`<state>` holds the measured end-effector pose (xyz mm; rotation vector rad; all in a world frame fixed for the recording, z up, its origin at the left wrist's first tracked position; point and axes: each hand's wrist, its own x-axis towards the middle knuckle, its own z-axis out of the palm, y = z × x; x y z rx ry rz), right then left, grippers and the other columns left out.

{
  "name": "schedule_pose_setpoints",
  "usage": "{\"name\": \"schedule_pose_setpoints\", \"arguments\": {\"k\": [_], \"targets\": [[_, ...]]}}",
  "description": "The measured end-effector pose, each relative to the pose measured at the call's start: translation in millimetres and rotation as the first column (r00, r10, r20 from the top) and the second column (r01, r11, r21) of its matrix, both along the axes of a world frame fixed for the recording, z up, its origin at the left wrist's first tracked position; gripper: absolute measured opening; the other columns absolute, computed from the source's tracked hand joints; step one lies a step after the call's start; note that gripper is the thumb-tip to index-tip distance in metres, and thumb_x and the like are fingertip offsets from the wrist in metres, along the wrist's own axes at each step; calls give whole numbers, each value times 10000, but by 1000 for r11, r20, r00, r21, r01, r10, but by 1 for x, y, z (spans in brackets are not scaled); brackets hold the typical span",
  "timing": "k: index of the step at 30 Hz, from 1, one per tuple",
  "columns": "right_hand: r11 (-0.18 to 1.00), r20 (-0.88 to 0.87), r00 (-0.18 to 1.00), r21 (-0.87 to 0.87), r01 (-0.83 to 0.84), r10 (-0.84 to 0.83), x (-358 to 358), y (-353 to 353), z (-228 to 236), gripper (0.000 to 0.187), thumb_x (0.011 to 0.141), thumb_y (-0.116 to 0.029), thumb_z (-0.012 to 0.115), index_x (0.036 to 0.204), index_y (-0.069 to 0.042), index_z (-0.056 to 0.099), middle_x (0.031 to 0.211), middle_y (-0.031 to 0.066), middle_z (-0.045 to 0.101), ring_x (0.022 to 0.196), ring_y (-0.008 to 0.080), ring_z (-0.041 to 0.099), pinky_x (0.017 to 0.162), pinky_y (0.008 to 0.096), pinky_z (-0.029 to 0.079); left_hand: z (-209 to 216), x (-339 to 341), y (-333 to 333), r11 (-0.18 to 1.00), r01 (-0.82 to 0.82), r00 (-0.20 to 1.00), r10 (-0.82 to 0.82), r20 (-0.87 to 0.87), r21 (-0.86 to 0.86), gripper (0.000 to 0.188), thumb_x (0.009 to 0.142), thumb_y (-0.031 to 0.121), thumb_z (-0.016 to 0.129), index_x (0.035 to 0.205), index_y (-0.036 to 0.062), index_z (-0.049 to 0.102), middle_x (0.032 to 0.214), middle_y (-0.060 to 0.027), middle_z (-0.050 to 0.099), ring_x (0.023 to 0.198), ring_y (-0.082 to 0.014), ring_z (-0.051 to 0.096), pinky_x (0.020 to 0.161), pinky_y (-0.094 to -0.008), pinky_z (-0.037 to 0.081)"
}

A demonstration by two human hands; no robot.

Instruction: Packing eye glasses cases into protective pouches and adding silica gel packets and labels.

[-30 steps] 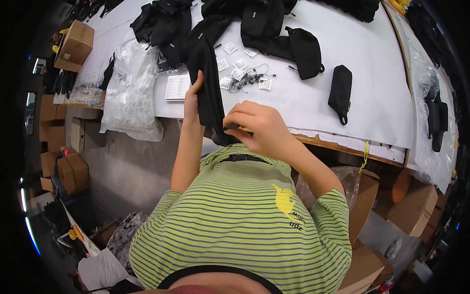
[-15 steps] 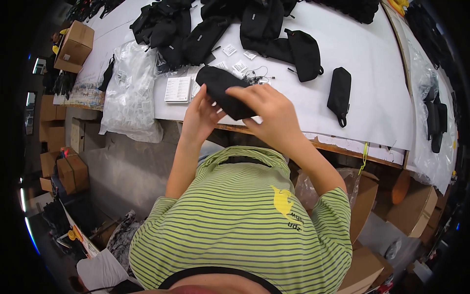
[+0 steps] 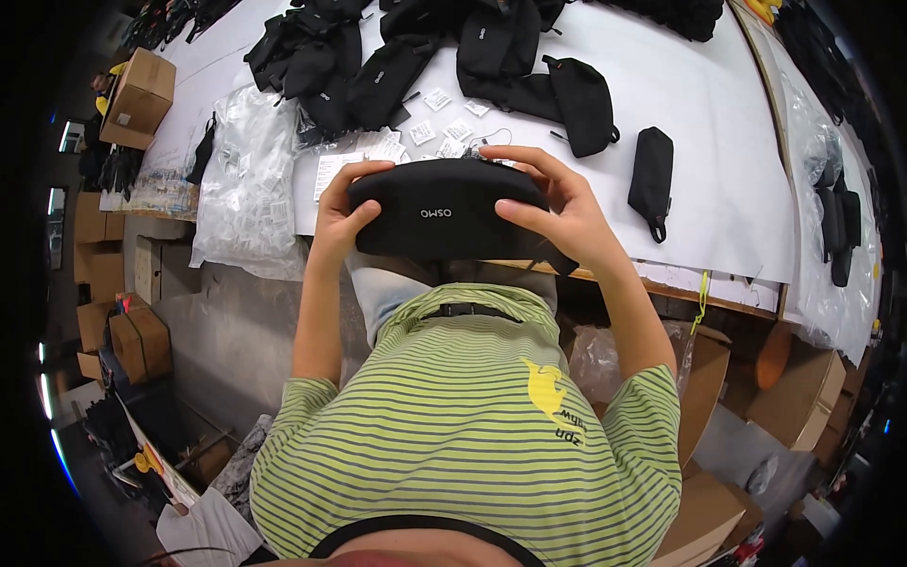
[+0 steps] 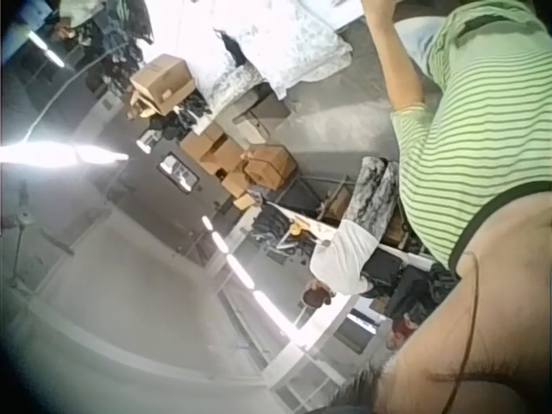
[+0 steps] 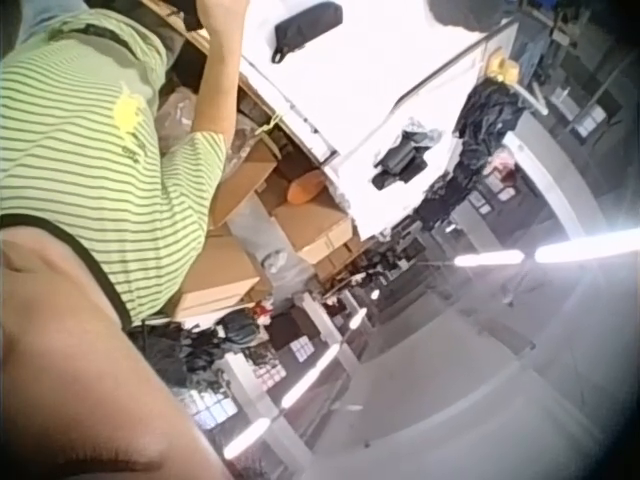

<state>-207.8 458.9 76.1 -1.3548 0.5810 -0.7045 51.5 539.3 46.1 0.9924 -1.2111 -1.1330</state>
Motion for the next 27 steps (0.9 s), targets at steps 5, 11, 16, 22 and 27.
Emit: {"name": "schedule_pose_setpoints", "arguments": {"k": [5, 11, 16, 22, 27], "targets": [[937, -379, 925, -327, -123, -10, -22, -15, -1, 369, 714, -54, 713, 1079, -81, 663, 873, -7, 573, 734, 61, 473, 675, 190, 386, -10, 8, -2, 997, 83, 990, -82, 113, -2, 231, 807, 124, 668, 1016, 33, 633, 955, -8, 515, 833, -73, 479, 722, -183, 379], [975, -512, 838, -9, -224, 188, -40, -9, -8, 362, 719, -140, 743, 1076, -133, 684, 821, -24, 554, 648, 37, 444, 569, 176, 390, -23, 9, -4, 966, 227, 937, -251, 244, 120, 199, 826, 157, 643, 977, 27, 644, 976, -4, 457, 824, -60, 439, 672, -172, 353], [984, -490, 857, 7, -178, 159, -53, 2, -17, 396, 699, -108, 740, 1089, -131, 677, 866, -14, 548, 696, 48, 467, 600, 183, 417, -26, 0, 4, 838, 412, 902, -432, -27, 358, 293, 844, 185, 636, 1095, 42, 588, 1134, -73, 537, 940, -85, 505, 796, -214, 409], [984, -495, 864, -86, -155, 93, -72, 8, -18, 458, 694, -64, 724, 1132, -181, 655, 846, -4, 480, 627, 58, 479, 618, 183, 453, -30, 4, -5, 925, 325, 919, -358, 163, 197, 242, 836, 161, 619, 1063, 76, 609, 1099, -44, 578, 993, -136, 523, 829, -263, 408], [753, -460, 611, -522, 401, -644, -116, 2, -24, 438, 705, -46, 716, 1123, -162, 656, 873, 8, 466, 601, 52, 464, 557, 188, 419, -100, 103, -10, 851, -523, 422, 312, 851, -53, 400, 847, 319, 619, 1131, 42, 563, 1169, -146, 549, 1070, -283, 488, 928, -377, 366]]}}
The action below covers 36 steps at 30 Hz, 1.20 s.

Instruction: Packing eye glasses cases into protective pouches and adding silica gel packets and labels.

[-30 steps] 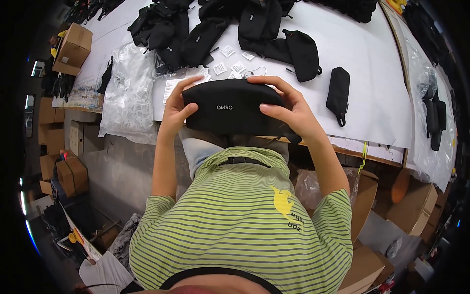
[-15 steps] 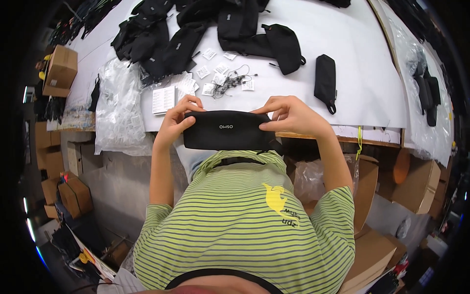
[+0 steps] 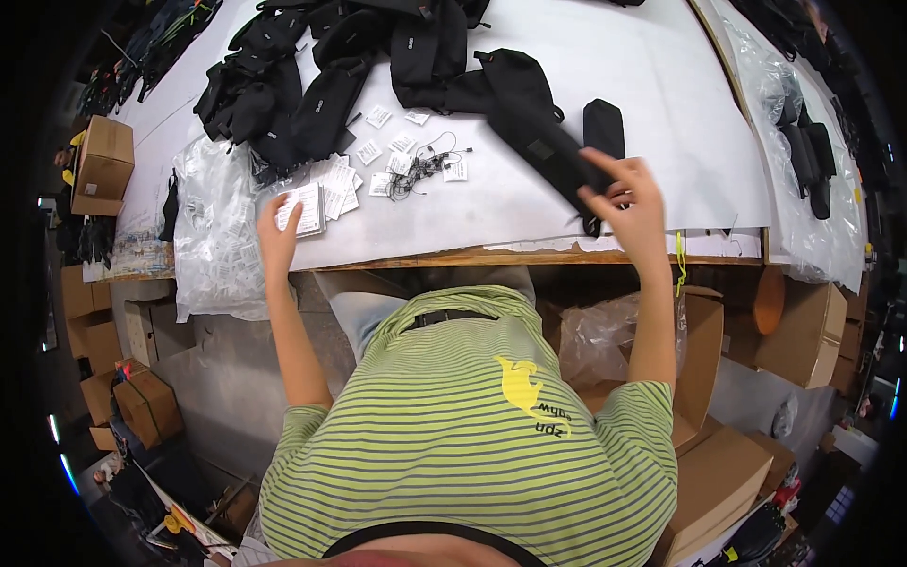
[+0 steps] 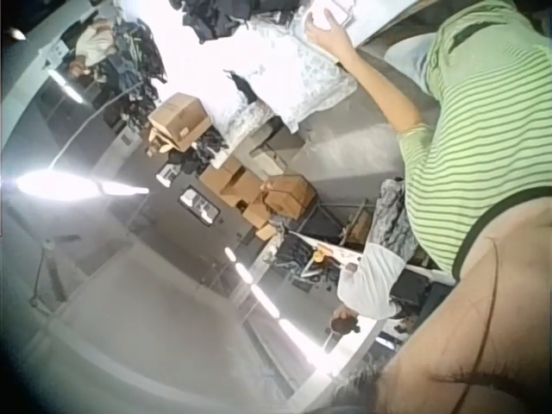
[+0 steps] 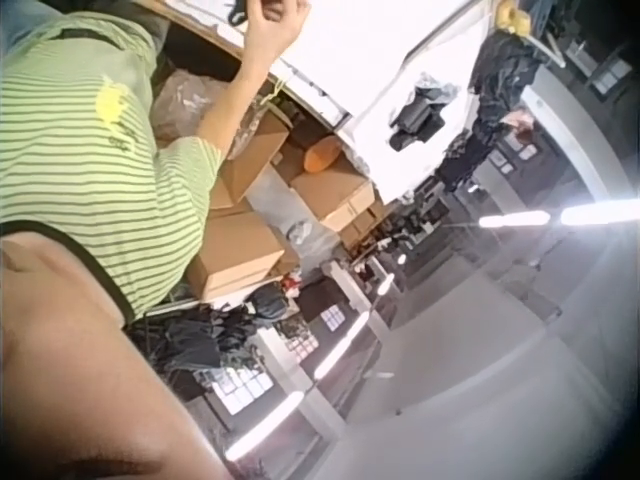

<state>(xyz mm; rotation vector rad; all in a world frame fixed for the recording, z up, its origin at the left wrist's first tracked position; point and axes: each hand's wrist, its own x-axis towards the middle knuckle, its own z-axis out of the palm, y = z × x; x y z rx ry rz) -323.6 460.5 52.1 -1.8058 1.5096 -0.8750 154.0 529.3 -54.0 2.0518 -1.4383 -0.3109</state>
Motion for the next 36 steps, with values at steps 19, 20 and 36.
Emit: {"name": "schedule_pose_setpoints", "arguments": {"k": [19, 20, 36], "targets": [[973, -322, 946, -202, -114, 44, 89, -54, -118, 111, 745, -136, 669, 846, -132, 625, 847, 59, 526, 819, 262, 568, 692, 370, 470, -25, 22, 7, 970, -241, 941, 236, 242, -8, 325, 770, 211, 673, 877, -39, 495, 892, -146, 571, 858, -368, 520, 757, -421, 420], [973, -314, 944, -171, -158, 98, 102, -64, -127, 91, 750, -139, 665, 825, -119, 616, 839, 60, 541, 806, 268, 577, 681, 379, 472, -18, 20, 6, 970, -243, 941, 238, 242, -11, 325, 770, 211, 673, 877, -39, 495, 892, -146, 571, 858, -368, 520, 757, -421, 420], [984, -563, 814, 166, -59, 143, 27, -81, -101, 113, 789, -165, 624, 825, -60, 644, 894, 114, 626, 867, 302, 608, 727, 387, 480, 33, -79, 72, 974, -225, 442, 84, -893, -20, 529, 867, 112, 595, 1314, -45, 358, 1197, -119, 522, 1072, -168, 494, 923, -279, 377]]}}
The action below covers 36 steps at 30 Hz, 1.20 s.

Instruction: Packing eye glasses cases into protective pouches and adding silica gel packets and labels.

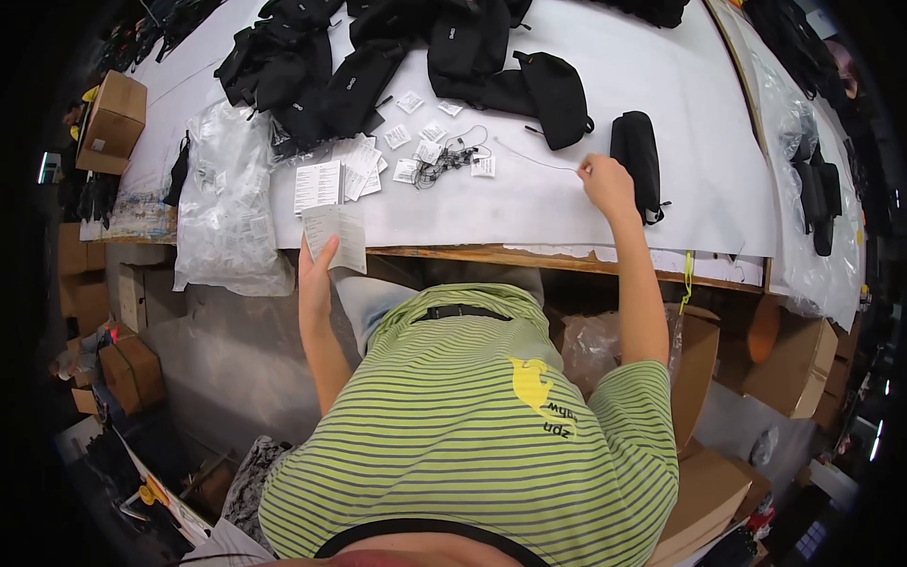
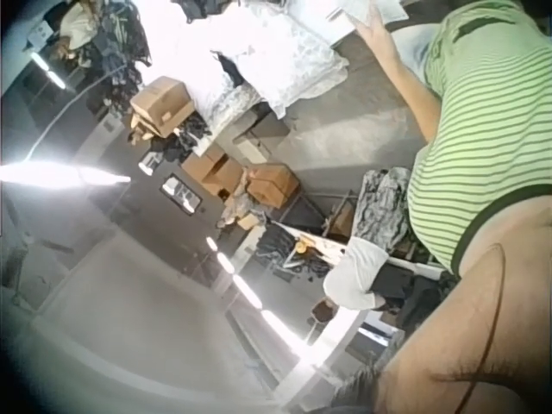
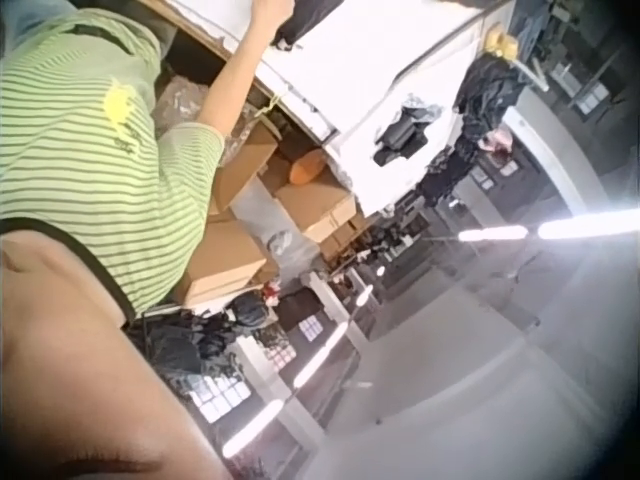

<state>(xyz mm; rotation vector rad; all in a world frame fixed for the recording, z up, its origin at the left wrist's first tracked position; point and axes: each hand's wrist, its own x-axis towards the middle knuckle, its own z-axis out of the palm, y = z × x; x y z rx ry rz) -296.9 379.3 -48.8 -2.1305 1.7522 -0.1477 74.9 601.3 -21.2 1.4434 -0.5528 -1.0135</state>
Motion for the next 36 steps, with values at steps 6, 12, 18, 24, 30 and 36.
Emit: {"name": "schedule_pose_setpoints", "arguments": {"k": [6, 12, 18, 24, 30, 36], "targets": [[990, -47, 999, -144, 16, -23, 3, 6, -5, 153, 767, -170, 649, 900, -95, 640, 871, 121, 652, 818, 305, 622, 722, 404, 491, 17, -21, -7, 971, 233, 929, -239, 283, 53, 683, 800, 226, 702, 1313, -6, 316, 1165, -114, 508, 1057, -175, 487, 910, -283, 379], [952, 55, 997, -298, 69, -55, 75, -15, -48, 168, 750, -162, 661, 880, -59, 633, 806, 145, 654, 775, 324, 637, 704, 425, 502, 20, -42, -14, 970, 241, 953, -245, 177, 45, 601, 780, 238, 723, 1216, 30, 365, 1083, -89, 506, 1000, -161, 483, 872, -268, 385], [963, -130, 991, -264, -52, 17, 86, -34, -66, 127, 750, -128, 639, 688, -18, 620, 801, 158, 658, 777, 339, 639, 679, 438, 505, 10, -52, -15, 948, 316, 939, -316, 137, 22, 549, 801, 201, 694, 1221, 71, 366, 1021, -65, 510, 930, -125, 479, 808, -252, 397], [982, 495, 859, -186, -43, 131, 76, 1, -15, 165, 783, -122, 611, 679, -1, 572, 735, 138, 648, 592, 198, 612, 544, 293, 477, 22, -72, -28, 952, 299, 953, -294, 68, -72, 410, 821, 162, 651, 1161, 56, 447, 992, -52, 536, 887, -118, 506, 789, -254, 405], [907, 925, 125, 378, -184, -360, 73, 51, 45, 56, 859, -82, 551, 869, -27, 559, 654, 9, 556, 519, 46, 431, 470, 173, 304, 30, -86, -46, 928, 328, 851, -209, 482, -176, 198, 793, 75, 629, 962, -12, 573, 874, -57, 527, 790, -150, 525, 709, -227, 404], [955, 937, 307, 231, -188, -166, 112, 108, 74, 55, 806, -61, 629, 834, -17, 612, 558, -85, 355, 505, -2, 284, 467, 183, 206, 35, -97, -43, 943, 307, 874, -225, 431, -130, 146, 789, 63, 648, 899, -24, 607, 794, -52, 544, 723, -140, 522, 671, -235, 410]]}}
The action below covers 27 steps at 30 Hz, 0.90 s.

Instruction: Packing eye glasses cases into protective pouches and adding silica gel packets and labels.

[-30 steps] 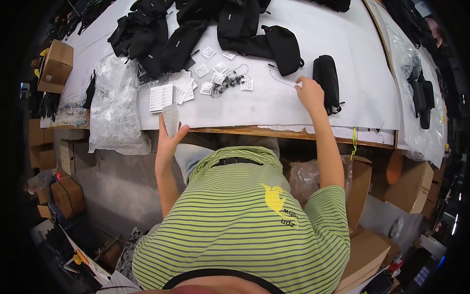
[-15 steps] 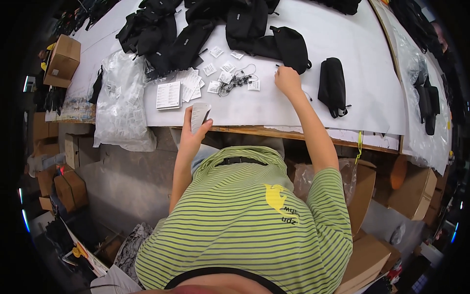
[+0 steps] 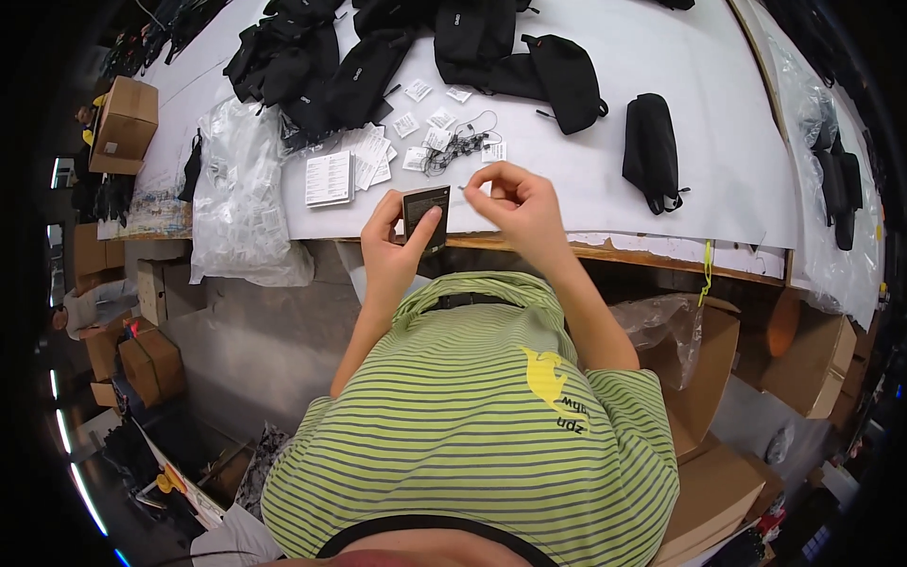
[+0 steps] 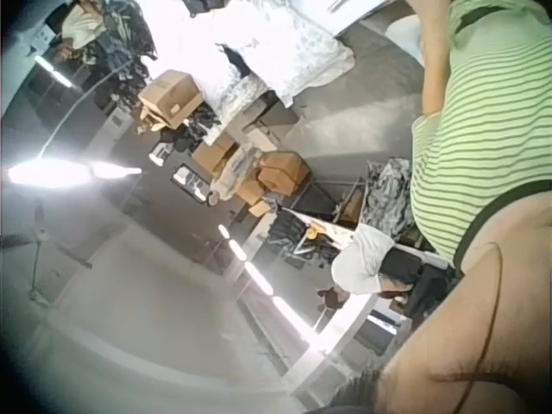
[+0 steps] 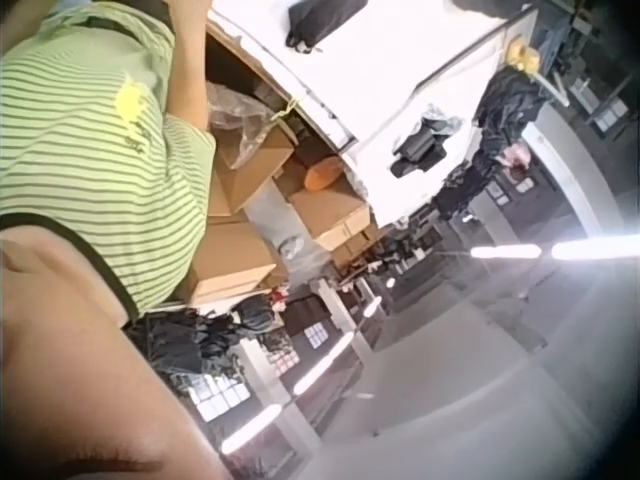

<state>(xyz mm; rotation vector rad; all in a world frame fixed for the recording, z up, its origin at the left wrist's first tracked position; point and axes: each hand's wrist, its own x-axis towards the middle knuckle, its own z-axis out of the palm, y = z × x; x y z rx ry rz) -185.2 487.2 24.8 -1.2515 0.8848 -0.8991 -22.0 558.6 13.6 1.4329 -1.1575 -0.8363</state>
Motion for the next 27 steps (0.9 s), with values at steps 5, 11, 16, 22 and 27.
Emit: {"name": "schedule_pose_setpoints", "arguments": {"k": [5, 11, 16, 22, 27], "targets": [[986, -188, 982, -167, -15, -17, 11, 9, 9, 93, 771, -103, 664, 799, -24, 626, 526, -75, 267, 500, 26, 231, 467, 212, 192, 7, -8, 2, 994, -88, 996, 86, -22, -64, 174, 765, 38, 670, 931, -2, 635, 745, -54, 562, 663, -126, 510, 635, -253, 416], [974, -259, 965, -226, -15, -45, 14, 9, 11, 92, 768, -103, 659, 798, -25, 621, 516, -62, 268, 489, 36, 236, 459, 218, 196, 13, -5, 3, 984, -76, 976, 107, 189, -163, 168, 746, 5, 676, 911, 14, 645, 709, -46, 552, 635, -128, 506, 594, -252, 412], [964, -254, 966, -264, -15, -54, 19, 8, 7, 87, 783, -97, 660, 824, -32, 620, 508, -59, 289, 490, 33, 255, 463, 213, 202, 18, -1, 5, 989, -21, 980, 49, 192, -143, 195, 763, 5, 667, 956, 22, 662, 713, -48, 552, 635, -115, 507, 596, -249, 417], [981, -173, 972, -85, -173, 156, 9, 5, 3, 95, 795, -97, 670, 842, -33, 617, 517, -63, 367, 495, 18, 306, 472, 200, 229, 3, 19, 6, 972, 234, 819, -206, -535, -17, 172, 929, 113, 525, 989, -5, 636, 802, -15, 556, 707, -62, 510, 648, -208, 421], [951, -157, 947, -88, -297, 281, 13, 8, -6, 95, 847, -100, 623, 852, -20, 573, 569, -65, 447, 507, 10, 333, 474, 199, 245, 0, 21, 6, 923, 371, 818, -274, -506, 99, 115, 927, 147, 539, 936, 33, 528, 833, 21, 536, 745, -15, 497, 629, -172, 392]]}}
